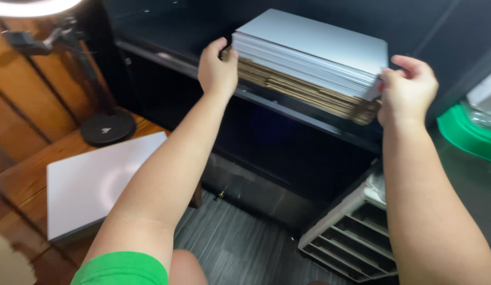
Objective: The person repeatedly picks up stacks of white paper from a wooden chair and places them onto a black shelf. The person handles the paper by hand, moving it between the chair and the shelf multiple times.
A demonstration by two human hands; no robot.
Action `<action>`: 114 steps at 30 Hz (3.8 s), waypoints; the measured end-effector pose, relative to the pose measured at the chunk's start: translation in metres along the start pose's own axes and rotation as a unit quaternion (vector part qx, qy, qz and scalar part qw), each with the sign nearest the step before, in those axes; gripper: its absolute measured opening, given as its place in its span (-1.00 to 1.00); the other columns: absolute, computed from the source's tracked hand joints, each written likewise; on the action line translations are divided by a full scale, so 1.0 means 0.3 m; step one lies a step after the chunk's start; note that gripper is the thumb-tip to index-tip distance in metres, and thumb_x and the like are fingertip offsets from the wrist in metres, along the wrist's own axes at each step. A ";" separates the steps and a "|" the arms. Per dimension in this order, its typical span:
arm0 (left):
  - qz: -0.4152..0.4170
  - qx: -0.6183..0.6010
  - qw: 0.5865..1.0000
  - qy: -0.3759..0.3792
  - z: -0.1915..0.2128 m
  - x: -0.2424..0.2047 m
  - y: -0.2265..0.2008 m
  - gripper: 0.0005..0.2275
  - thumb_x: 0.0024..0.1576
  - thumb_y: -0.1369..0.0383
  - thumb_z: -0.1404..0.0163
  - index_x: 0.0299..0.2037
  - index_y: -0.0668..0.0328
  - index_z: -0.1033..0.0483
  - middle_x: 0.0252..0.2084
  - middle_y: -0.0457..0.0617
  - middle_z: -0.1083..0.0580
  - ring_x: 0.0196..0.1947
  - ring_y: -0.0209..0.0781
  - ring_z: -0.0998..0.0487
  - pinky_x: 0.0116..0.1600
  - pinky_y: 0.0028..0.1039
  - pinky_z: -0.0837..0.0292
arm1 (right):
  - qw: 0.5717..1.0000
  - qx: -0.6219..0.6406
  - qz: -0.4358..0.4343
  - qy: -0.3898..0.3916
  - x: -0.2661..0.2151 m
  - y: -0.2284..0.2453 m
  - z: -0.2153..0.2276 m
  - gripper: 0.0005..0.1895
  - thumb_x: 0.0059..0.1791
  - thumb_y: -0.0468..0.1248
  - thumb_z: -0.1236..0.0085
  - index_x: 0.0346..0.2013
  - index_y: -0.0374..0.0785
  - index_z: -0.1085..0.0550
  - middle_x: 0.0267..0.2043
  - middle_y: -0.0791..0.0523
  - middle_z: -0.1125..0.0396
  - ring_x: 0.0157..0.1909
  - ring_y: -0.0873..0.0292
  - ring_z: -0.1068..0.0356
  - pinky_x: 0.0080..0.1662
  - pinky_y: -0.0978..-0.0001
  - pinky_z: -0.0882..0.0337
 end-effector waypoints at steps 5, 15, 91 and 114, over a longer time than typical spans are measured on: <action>-0.010 -0.042 0.999 -0.010 0.212 -0.244 0.155 -0.75 0.11 0.30 -0.14 0.00 -0.02 -0.61 0.03 -0.12 -0.57 0.12 -0.17 -0.56 0.26 -0.38 -0.40 | 0.989 0.128 0.065 -0.031 -0.110 -0.001 0.028 -0.78 -0.01 -0.49 -0.16 -0.12 -0.19 -0.53 -0.26 0.13 -0.36 -0.44 0.32 -0.44 -0.31 0.59 -0.59; 0.168 0.073 0.981 -0.059 0.832 -0.626 0.608 -0.81 0.13 0.36 -0.09 -0.06 -0.02 -0.63 0.14 -0.09 -0.50 0.23 -0.15 -0.46 0.38 -0.34 -0.27 | 0.968 0.240 0.059 0.041 -0.492 -0.076 -0.185 -0.80 -0.07 -0.56 -0.05 -0.25 -0.27 -0.51 -0.30 0.08 -0.39 -0.29 0.26 -0.42 -0.13 0.43 -0.68; 0.206 0.109 0.938 -0.257 1.295 -0.938 1.014 -0.03 -0.26 0.21 -0.51 0.38 0.27 -0.22 0.31 0.27 -0.29 0.37 0.28 -0.31 0.47 -0.03 -0.15 | 0.739 -0.341 0.227 0.535 -1.779 -0.405 -1.081 -0.47 0.09 -0.18 0.04 0.40 0.07 -0.32 0.49 0.18 -0.21 0.53 0.11 -0.13 0.45 0.10 -0.16; 0.260 0.054 0.934 -0.237 1.315 -0.992 0.971 -0.13 -0.08 0.18 -0.44 0.45 0.10 -0.23 0.42 0.18 -0.27 0.50 0.15 -0.17 0.54 -0.09 0.00 | 0.719 -0.369 0.222 0.545 -1.791 -0.339 -1.052 -0.33 -0.01 -0.13 -0.20 0.41 -0.03 -0.30 0.51 0.11 -0.18 0.55 0.10 -0.08 0.48 0.10 -0.09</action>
Point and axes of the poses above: each hand's wrist, its own x-axis towards the middle knuckle, its own z-axis out of the back of the hand, y = z × x, the point moved 10 cm from there along x, towards the middle knuckle
